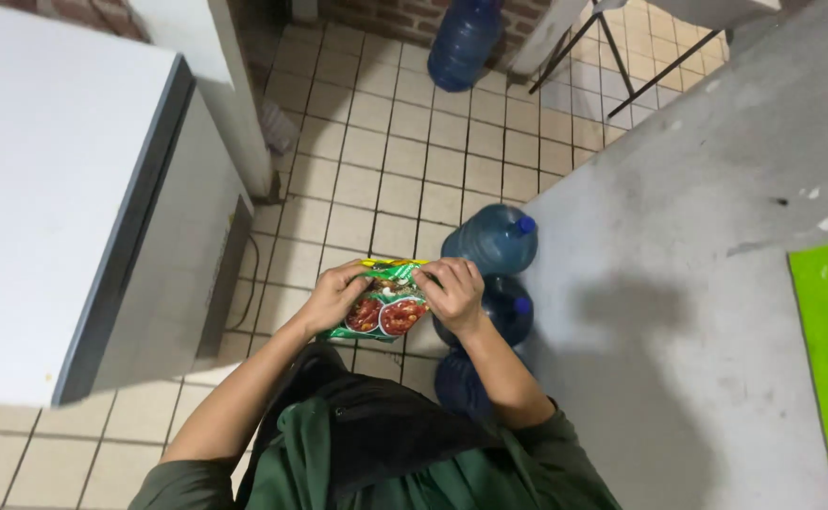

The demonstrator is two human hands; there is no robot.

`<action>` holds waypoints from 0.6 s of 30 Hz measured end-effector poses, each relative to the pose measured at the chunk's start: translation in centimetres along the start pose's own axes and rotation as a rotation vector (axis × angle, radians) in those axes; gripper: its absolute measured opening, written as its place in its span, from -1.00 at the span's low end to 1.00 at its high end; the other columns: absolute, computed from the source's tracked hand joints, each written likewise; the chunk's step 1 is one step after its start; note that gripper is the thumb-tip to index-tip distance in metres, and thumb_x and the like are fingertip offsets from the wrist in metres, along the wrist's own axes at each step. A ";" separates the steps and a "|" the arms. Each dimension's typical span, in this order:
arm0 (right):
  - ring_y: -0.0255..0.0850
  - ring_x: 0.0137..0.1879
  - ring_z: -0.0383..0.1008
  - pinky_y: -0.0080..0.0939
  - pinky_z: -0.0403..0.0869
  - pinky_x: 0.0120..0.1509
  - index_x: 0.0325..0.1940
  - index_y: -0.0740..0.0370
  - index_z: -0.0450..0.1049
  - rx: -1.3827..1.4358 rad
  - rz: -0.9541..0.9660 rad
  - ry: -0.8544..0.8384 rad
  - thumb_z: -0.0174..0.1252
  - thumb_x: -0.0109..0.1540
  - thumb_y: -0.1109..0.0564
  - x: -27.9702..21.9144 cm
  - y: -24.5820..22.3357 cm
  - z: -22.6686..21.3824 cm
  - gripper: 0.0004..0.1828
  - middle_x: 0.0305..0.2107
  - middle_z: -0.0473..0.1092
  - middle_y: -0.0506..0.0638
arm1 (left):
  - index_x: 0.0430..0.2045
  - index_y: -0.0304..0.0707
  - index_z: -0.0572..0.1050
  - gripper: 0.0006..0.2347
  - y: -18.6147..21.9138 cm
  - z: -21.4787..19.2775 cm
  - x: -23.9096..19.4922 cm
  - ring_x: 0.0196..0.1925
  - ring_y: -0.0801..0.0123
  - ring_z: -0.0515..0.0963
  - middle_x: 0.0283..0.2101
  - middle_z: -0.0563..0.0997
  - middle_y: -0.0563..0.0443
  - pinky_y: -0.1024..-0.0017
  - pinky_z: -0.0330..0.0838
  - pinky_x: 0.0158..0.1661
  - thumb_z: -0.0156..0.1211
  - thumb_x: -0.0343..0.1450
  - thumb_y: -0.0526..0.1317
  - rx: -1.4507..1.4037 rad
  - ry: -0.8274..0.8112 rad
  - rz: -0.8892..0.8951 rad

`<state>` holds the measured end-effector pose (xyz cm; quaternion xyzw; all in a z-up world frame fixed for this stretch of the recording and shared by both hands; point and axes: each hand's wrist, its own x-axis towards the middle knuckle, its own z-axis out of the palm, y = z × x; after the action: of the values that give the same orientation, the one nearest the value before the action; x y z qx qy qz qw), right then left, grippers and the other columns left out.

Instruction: Stirring various food dishes in large pots and woks, handling ingredient packages, and preparing chicken in a commercial kitchen.

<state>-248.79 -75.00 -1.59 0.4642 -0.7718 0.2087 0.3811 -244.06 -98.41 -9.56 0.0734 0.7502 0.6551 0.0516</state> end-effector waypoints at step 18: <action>-0.02 0.03 0.46 0.02 0.35 0.15 -0.13 0.08 0.61 -0.184 0.780 -0.064 0.43 0.08 -0.06 4.4 38.6 10.4 -0.66 -0.20 0.52 -0.10 | -0.10 -0.33 0.55 -0.82 -0.9 0.3 51.6 -0.20 0.24 0.66 -0.21 0.63 -0.10 0.38 0.50 -0.14 0.08 0.46 -0.38 0.204 -0.391 0.078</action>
<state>-287.94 -65.88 -3.38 0.1065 -0.9171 0.2532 0.2890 -294.85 -89.08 -9.46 0.2332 0.7849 0.5505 0.1630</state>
